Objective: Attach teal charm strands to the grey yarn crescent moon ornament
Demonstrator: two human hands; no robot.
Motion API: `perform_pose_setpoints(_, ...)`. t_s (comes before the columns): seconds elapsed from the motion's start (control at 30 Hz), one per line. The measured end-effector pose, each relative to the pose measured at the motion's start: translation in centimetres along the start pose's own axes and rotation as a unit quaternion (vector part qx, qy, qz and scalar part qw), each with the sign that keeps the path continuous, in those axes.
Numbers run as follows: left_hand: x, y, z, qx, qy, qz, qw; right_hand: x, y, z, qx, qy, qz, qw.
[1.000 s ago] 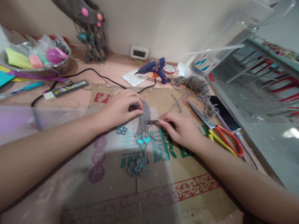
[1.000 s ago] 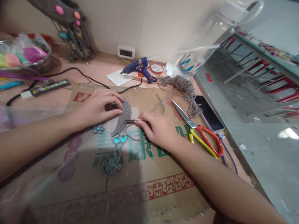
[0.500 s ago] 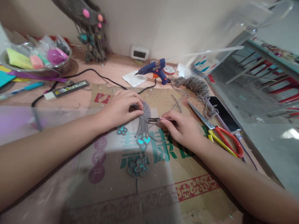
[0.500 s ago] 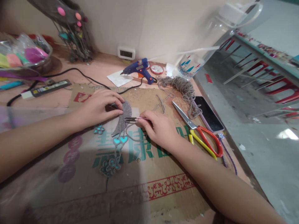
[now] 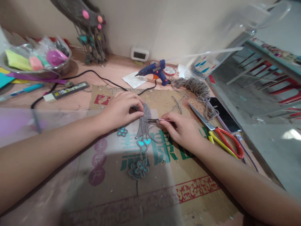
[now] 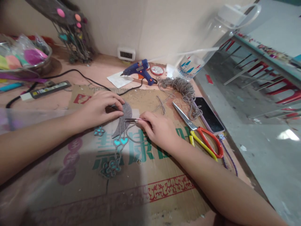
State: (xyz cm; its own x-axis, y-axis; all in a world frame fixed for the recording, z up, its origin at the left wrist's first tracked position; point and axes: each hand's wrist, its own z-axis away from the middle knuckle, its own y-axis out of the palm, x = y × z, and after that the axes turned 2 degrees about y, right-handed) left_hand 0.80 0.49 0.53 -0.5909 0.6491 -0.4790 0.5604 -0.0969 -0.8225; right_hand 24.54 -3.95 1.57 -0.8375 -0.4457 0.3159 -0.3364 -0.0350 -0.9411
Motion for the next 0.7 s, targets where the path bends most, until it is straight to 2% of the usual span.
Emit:
perform_pose_setpoints(0.23, 0.2, 0.1, 0.0, -0.009, 0.014, -0.006, 1.0, 0.1, -0.1, 0.0, -0.02, 0.004, -0.001, 1.0)
perform_pose_setpoints(0.37, -0.2, -0.2, 0.2, -0.067, 0.075, -0.014, 0.995, 0.1, -0.2, 0.3, -0.063, 0.009, -0.026, 0.998)
perform_pose_setpoints(0.5, -0.7, -0.2, 0.5, -0.113, 0.149, -0.021, 0.982, 0.2, -0.1, 0.4, -0.11, -0.02, -0.028, 0.993)
perform_pose_setpoints(0.7, -1.1, 0.1, 0.6, -0.117, 0.157, -0.026, 0.98, 0.4, 0.2, 0.4, -0.133, -0.065, 0.009, 0.989)
